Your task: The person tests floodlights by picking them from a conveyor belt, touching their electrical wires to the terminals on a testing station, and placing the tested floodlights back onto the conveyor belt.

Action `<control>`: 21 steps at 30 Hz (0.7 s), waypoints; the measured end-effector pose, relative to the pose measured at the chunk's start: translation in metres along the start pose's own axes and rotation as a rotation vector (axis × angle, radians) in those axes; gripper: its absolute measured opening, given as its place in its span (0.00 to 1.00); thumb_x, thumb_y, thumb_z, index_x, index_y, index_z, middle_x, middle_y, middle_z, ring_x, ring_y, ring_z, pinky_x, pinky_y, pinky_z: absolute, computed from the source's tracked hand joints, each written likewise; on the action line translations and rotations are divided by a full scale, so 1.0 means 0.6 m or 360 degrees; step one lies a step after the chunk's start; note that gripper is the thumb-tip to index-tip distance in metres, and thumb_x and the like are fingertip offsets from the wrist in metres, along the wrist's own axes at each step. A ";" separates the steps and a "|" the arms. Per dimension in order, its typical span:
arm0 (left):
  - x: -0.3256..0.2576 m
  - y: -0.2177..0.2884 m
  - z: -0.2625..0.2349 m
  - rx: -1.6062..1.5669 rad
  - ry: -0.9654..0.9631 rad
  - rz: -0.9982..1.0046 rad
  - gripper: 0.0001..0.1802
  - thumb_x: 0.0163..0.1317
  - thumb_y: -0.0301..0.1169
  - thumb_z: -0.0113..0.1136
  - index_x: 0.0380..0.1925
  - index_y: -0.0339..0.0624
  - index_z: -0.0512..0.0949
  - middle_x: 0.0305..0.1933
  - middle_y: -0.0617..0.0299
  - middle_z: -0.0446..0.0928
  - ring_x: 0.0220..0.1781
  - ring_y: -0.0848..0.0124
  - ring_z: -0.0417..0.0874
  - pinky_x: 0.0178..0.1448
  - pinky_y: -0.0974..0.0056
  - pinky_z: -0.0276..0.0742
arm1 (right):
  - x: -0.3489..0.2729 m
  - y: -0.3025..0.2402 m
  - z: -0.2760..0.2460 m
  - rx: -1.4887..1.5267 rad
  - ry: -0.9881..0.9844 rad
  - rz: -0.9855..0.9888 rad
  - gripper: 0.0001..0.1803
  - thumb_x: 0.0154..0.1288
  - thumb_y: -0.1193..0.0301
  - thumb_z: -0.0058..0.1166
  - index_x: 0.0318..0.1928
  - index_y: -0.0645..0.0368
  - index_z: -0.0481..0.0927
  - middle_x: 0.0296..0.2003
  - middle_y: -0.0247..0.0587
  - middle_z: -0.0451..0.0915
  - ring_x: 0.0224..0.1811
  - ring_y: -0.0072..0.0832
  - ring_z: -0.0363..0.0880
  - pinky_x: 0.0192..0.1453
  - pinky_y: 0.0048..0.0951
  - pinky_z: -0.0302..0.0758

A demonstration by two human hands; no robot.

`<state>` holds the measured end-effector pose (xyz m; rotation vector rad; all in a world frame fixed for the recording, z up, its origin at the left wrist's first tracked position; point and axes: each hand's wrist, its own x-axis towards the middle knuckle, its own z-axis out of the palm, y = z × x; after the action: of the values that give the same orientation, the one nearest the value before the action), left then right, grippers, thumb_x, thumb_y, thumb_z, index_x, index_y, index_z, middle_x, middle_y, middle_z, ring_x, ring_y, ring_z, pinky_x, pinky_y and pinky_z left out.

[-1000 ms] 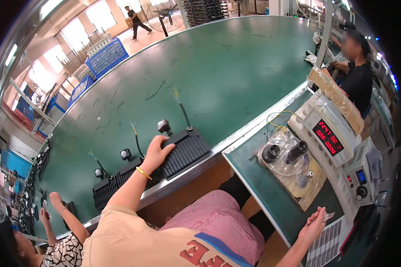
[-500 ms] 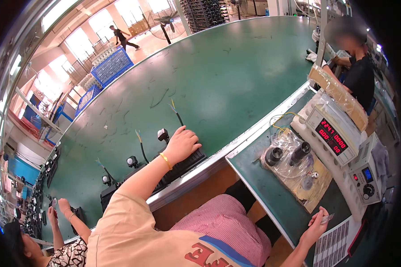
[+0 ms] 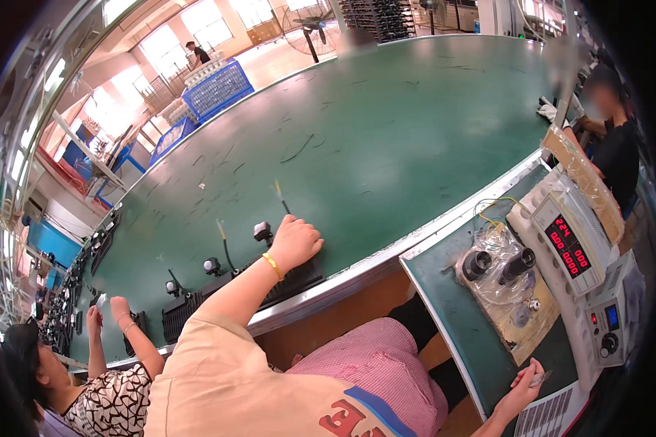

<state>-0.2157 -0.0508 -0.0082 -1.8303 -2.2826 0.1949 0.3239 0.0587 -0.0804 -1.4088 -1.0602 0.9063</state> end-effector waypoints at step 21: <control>0.048 -0.041 0.032 -0.0745 0.0099 -0.0332 0.14 0.59 0.34 0.52 0.22 0.33 0.72 0.29 0.49 0.74 0.36 0.51 0.75 0.41 0.51 0.71 | -0.019 -0.046 0.014 -0.0217 0.0027 -0.0202 0.06 0.65 0.73 0.50 0.37 0.63 0.77 0.21 0.33 0.74 0.24 0.18 0.71 0.30 0.21 0.68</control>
<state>-0.2497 -0.0275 -0.0188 -1.7305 -2.6105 -0.4599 0.3094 0.0506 -0.0540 -1.4405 -1.2031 0.7404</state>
